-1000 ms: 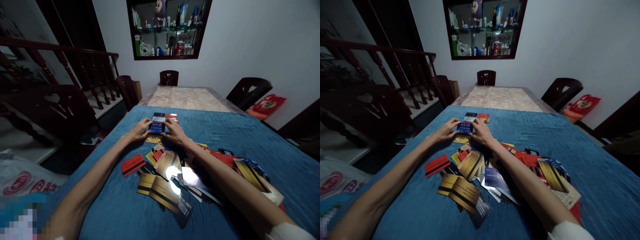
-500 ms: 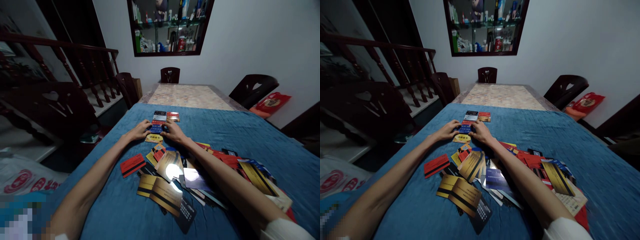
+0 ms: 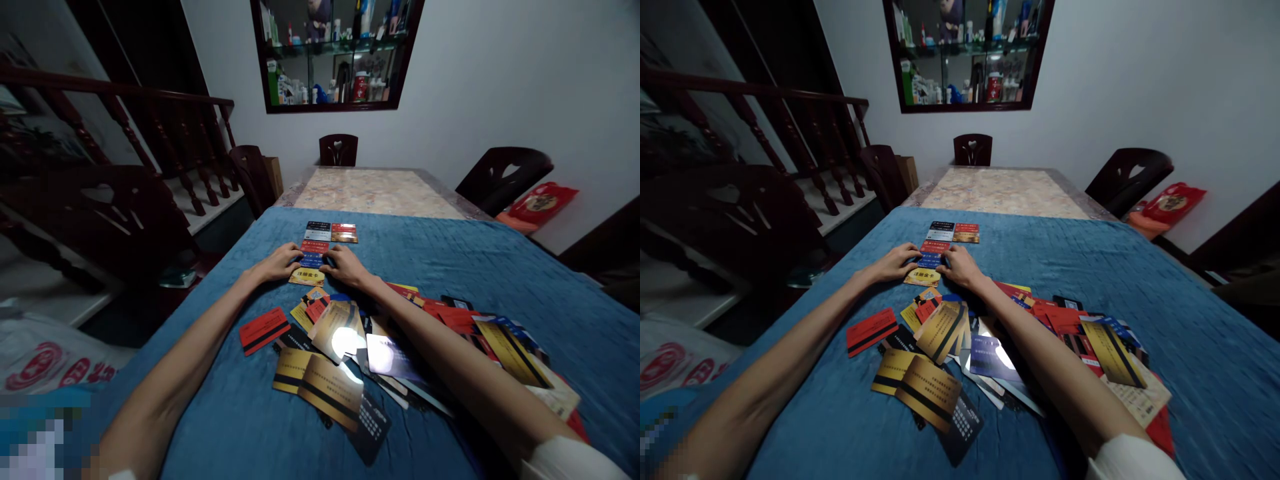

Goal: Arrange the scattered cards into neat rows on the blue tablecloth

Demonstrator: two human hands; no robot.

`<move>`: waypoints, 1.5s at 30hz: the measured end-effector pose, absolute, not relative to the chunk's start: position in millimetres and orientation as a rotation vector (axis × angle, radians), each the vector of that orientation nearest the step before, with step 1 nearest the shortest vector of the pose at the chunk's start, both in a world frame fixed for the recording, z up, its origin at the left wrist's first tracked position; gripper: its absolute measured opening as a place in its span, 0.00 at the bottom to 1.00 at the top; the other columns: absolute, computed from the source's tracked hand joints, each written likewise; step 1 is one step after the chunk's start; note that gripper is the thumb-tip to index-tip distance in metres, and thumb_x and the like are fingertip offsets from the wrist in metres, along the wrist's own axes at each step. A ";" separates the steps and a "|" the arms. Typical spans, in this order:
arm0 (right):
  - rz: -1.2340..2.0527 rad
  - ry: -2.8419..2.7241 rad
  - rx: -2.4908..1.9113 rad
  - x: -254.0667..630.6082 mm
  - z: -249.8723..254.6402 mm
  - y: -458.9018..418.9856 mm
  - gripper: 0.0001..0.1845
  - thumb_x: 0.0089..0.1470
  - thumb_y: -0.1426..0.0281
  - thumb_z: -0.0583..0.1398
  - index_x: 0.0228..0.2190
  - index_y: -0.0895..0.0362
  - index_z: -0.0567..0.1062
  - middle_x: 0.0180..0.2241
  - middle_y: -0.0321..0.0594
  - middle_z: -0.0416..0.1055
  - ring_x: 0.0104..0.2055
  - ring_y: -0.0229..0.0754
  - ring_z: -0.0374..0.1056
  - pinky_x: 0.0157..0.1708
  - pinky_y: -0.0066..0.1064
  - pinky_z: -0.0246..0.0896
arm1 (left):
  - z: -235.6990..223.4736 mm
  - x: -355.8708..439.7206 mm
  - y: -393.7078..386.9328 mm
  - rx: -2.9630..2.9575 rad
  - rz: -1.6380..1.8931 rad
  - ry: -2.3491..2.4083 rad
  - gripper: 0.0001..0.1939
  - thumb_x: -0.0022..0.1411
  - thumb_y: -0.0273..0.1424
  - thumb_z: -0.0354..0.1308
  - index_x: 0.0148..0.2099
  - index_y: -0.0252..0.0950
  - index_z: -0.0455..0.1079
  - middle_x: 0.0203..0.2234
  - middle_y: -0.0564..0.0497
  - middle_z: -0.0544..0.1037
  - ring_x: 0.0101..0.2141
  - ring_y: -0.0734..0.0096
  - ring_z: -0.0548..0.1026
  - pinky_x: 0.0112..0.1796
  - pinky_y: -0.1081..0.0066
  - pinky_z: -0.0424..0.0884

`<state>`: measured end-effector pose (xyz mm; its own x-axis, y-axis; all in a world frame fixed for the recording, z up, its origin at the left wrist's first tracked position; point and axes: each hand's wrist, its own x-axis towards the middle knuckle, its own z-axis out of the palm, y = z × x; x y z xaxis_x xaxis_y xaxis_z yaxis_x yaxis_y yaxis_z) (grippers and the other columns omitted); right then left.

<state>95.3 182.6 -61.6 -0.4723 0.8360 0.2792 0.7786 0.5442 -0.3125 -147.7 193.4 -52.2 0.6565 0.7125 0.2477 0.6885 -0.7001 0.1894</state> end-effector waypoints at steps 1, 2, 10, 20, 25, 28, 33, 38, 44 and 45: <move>0.195 -2.384 -1.321 95.5 -62.2 183.2 0.19 0.57 0.61 0.64 0.46 0.61 0.79 0.46 0.52 0.72 0.47 0.48 0.67 0.49 0.36 0.59 | -51.8 -147.7 193.2 2.786 0.470 1.183 0.16 0.66 0.32 0.53 0.51 0.33 0.74 0.47 0.42 0.73 0.48 0.60 0.72 0.52 0.63 0.70; 0.194 -2.380 -1.322 95.7 -62.8 183.8 0.19 0.57 0.61 0.64 0.45 0.61 0.79 0.46 0.52 0.72 0.47 0.48 0.67 0.49 0.36 0.59 | -51.5 -147.7 193.0 2.784 0.472 1.186 0.16 0.66 0.32 0.53 0.51 0.33 0.74 0.46 0.42 0.73 0.48 0.60 0.72 0.52 0.63 0.70; 0.179 -2.382 -1.295 95.7 -65.6 187.5 0.16 0.58 0.63 0.63 0.44 0.61 0.79 0.44 0.50 0.73 0.43 0.46 0.67 0.47 0.36 0.58 | -53.0 -148.2 195.1 2.791 0.472 1.184 0.15 0.66 0.32 0.52 0.50 0.32 0.75 0.45 0.42 0.73 0.46 0.61 0.73 0.51 0.63 0.70; 0.162 -2.390 -1.333 94.2 -61.6 184.7 0.18 0.57 0.63 0.63 0.45 0.61 0.79 0.44 0.51 0.73 0.43 0.47 0.67 0.46 0.34 0.59 | -53.9 -146.3 194.0 2.788 0.502 1.200 0.14 0.65 0.30 0.53 0.49 0.33 0.75 0.45 0.42 0.74 0.46 0.61 0.74 0.51 0.64 0.71; 0.195 -2.394 -1.344 93.5 -57.5 184.7 0.17 0.57 0.63 0.64 0.44 0.60 0.79 0.43 0.50 0.74 0.43 0.46 0.68 0.45 0.33 0.60 | -50.4 -144.3 188.6 2.773 0.526 1.254 0.15 0.64 0.27 0.51 0.51 0.33 0.73 0.45 0.43 0.75 0.46 0.62 0.74 0.51 0.63 0.71; 0.217 -2.390 -1.351 94.8 -53.3 182.1 0.19 0.58 0.63 0.63 0.47 0.61 0.78 0.44 0.51 0.73 0.44 0.46 0.68 0.46 0.33 0.61 | -46.7 -145.3 183.1 2.731 0.601 1.303 0.16 0.65 0.28 0.51 0.51 0.32 0.73 0.45 0.43 0.74 0.44 0.62 0.74 0.50 0.63 0.71; 0.136 -2.381 -1.339 97.0 -42.9 166.7 0.19 0.60 0.64 0.61 0.50 0.58 0.76 0.49 0.50 0.71 0.52 0.49 0.65 0.50 0.36 0.60 | -37.9 -152.6 166.2 2.703 0.621 1.352 0.14 0.65 0.30 0.51 0.49 0.33 0.73 0.44 0.43 0.74 0.41 0.63 0.75 0.48 0.62 0.72; 0.114 -2.406 -1.294 89.1 -29.1 141.3 0.15 0.61 0.65 0.59 0.48 0.55 0.78 0.50 0.49 0.72 0.53 0.53 0.60 0.49 0.42 0.59 | -27.9 -162.1 134.4 2.742 0.545 1.368 0.14 0.65 0.31 0.51 0.49 0.33 0.73 0.45 0.42 0.74 0.44 0.60 0.74 0.49 0.60 0.71; 0.158 -2.488 -1.154 69.8 -17.0 105.7 0.12 0.61 0.65 0.60 0.45 0.54 0.79 0.47 0.47 0.74 0.51 0.53 0.60 0.47 0.42 0.56 | -19.7 -169.5 88.9 2.706 0.557 1.348 0.12 0.65 0.32 0.52 0.45 0.34 0.74 0.42 0.44 0.76 0.42 0.61 0.75 0.46 0.63 0.71; 0.165 -2.502 -1.133 66.3 -16.0 99.7 0.12 0.62 0.65 0.59 0.45 0.54 0.79 0.47 0.47 0.75 0.51 0.53 0.59 0.46 0.41 0.56 | -18.5 -170.0 82.2 2.690 0.556 1.351 0.12 0.65 0.32 0.52 0.44 0.34 0.74 0.41 0.44 0.77 0.41 0.62 0.75 0.45 0.64 0.71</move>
